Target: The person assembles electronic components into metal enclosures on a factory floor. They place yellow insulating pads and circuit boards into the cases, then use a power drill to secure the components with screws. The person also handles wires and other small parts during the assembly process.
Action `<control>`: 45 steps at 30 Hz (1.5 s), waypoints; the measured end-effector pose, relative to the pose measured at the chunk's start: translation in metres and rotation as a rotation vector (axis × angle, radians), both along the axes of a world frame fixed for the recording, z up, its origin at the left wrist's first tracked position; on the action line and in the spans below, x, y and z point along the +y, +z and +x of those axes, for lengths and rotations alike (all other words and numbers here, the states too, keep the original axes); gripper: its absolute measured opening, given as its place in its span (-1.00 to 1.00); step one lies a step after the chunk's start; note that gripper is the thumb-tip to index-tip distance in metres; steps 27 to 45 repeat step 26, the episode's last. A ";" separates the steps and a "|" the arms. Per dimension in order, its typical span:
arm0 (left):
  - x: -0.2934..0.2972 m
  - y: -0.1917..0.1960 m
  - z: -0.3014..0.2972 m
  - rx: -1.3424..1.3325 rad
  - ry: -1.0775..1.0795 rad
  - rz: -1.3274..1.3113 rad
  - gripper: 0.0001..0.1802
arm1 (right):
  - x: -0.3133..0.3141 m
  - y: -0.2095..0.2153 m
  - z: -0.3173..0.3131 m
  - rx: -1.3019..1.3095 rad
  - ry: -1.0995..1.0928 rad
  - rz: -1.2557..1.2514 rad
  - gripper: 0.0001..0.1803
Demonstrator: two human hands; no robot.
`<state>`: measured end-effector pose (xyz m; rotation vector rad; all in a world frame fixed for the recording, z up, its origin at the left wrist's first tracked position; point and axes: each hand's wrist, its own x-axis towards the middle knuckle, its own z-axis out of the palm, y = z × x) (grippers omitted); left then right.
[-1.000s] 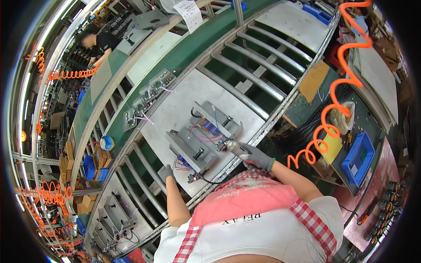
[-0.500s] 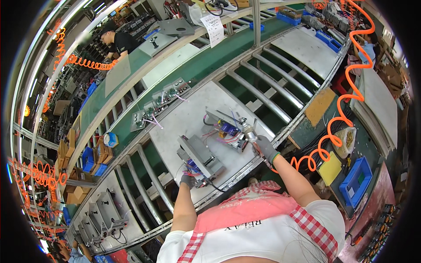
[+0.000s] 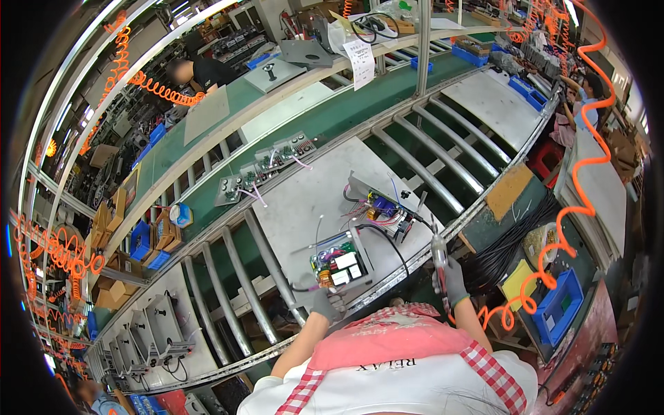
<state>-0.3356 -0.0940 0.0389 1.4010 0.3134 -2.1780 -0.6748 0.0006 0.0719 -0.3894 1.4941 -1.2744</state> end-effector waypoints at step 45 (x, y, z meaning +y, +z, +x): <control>0.029 -0.016 0.024 -0.127 0.114 -0.480 -0.73 | 0.038 0.049 0.140 0.273 0.891 0.011 -0.54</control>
